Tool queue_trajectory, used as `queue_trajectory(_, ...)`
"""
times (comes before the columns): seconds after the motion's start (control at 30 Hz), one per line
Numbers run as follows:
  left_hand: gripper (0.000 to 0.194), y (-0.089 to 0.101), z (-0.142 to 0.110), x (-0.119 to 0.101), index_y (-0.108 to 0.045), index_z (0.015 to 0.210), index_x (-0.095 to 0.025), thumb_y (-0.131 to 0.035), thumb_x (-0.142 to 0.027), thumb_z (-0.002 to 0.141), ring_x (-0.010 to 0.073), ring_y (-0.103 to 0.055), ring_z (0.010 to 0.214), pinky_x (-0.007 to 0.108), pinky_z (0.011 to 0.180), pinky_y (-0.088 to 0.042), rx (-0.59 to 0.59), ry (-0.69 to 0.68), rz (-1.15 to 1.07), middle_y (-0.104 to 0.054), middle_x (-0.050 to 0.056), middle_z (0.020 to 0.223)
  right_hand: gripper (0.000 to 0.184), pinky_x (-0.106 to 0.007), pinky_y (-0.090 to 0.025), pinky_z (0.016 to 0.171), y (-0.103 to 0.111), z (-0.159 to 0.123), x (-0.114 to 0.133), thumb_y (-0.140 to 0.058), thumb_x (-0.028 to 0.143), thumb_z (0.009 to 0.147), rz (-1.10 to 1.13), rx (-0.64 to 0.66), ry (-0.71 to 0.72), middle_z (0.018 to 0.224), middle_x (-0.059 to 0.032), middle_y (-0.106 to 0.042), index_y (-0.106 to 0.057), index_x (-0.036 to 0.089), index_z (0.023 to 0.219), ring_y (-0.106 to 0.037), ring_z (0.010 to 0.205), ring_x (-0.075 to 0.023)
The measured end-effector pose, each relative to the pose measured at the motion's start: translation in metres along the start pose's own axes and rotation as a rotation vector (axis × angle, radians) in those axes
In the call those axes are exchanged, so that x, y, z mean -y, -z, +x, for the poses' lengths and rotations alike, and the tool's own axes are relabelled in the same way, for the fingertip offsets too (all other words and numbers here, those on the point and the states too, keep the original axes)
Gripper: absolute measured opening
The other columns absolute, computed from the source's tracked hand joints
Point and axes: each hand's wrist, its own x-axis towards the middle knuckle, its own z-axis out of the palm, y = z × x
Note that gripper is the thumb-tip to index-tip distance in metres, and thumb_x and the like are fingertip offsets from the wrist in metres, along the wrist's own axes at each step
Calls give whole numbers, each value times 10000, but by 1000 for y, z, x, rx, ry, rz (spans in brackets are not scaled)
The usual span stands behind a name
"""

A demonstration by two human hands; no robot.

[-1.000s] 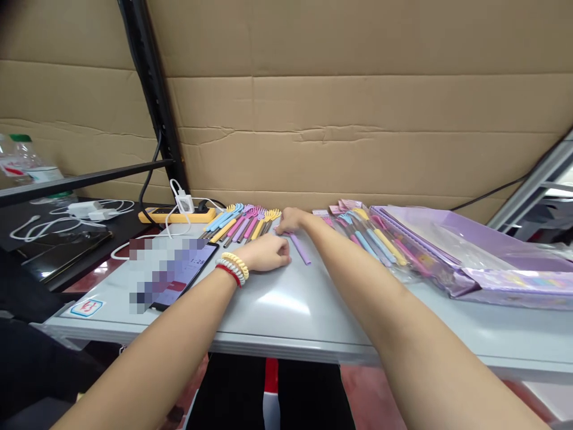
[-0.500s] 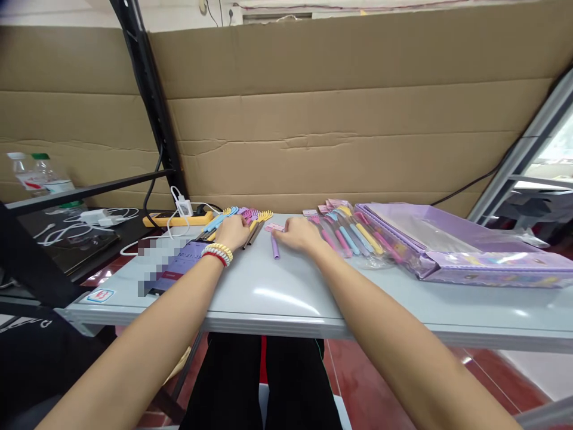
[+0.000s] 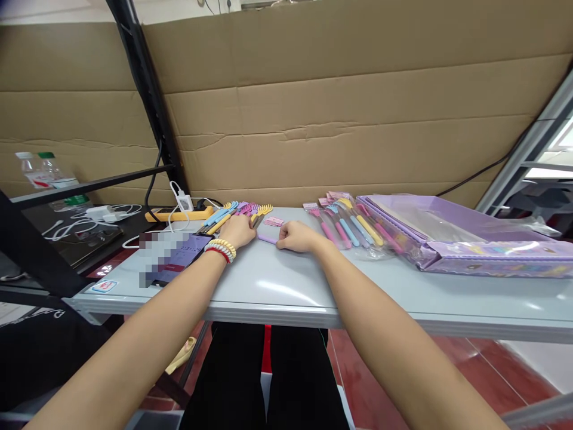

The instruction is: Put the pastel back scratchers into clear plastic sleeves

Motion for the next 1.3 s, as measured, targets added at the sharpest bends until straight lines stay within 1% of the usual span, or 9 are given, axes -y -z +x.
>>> queue_trajectory(0.27,340,-1,2,1,-645,1050,-146,-573,-313,763,293,-631,1032,342,834,-500,7,7,23,-679,172,1058,130,-219,-369,550,-1,2,-5,-640,283,661,20,-7,36,682,5,-616,-616,178,733,-537,615,-118)
queue_trajectory(0.53,349,-1,2,-2,-644,1050,-147,-576,-284,737,305,-631,1023,365,824,-502,-6,18,31,-679,173,1044,135,-219,-367,552,1,0,-2,-637,287,678,0,-9,42,696,-1,-625,-605,176,748,-543,620,-117)
queue_trajectory(0.63,342,0,0,-4,-650,1051,-152,-554,-282,750,299,-629,1026,362,832,-495,-10,15,23,-679,168,1052,132,-222,-363,540,0,-1,-2,-631,287,672,16,-2,41,678,5,-619,-599,180,743,-536,609,-117)
queue_trajectory(0.77,338,1,-1,-5,-656,1045,-152,-529,-310,775,289,-632,1017,350,835,-491,-29,58,-2,-675,171,1062,145,-225,-359,528,0,-2,-2,-634,294,657,52,14,43,657,11,-607,-597,181,741,-529,594,-117)
queue_trajectory(0.87,345,-1,0,-4,-658,1039,-143,-529,-317,771,289,-630,1020,352,841,-489,-37,60,-4,-670,176,1074,157,-226,-362,536,0,-3,0,-642,299,649,57,11,42,655,13,-601,-594,182,741,-528,602,-118)
queue_trajectory(1.03,370,-3,1,-2,-644,1062,-134,-538,-315,757,291,-622,1033,364,859,-483,-24,46,15,-666,179,1084,158,-227,-358,536,1,-3,0,-636,313,662,65,28,57,633,19,-583,-594,184,743,-513,591,-117)
queue_trajectory(1.17,376,-3,1,-2,-624,1092,-134,-539,-295,762,276,-614,1059,354,886,-475,4,34,25,-662,172,1097,169,-227,-344,529,1,-3,-1,-643,318,661,44,12,58,642,18,-578,-602,183,754,-499,589,-115)
queue_trajectory(1.3,365,-5,2,-1,-621,1107,-148,-522,-281,782,266,-619,1051,346,870,-485,7,28,35,-666,160,1088,184,-231,-352,539,1,-4,0,-648,318,657,54,12,46,671,7,-594,-605,178,770,-507,606,-121)
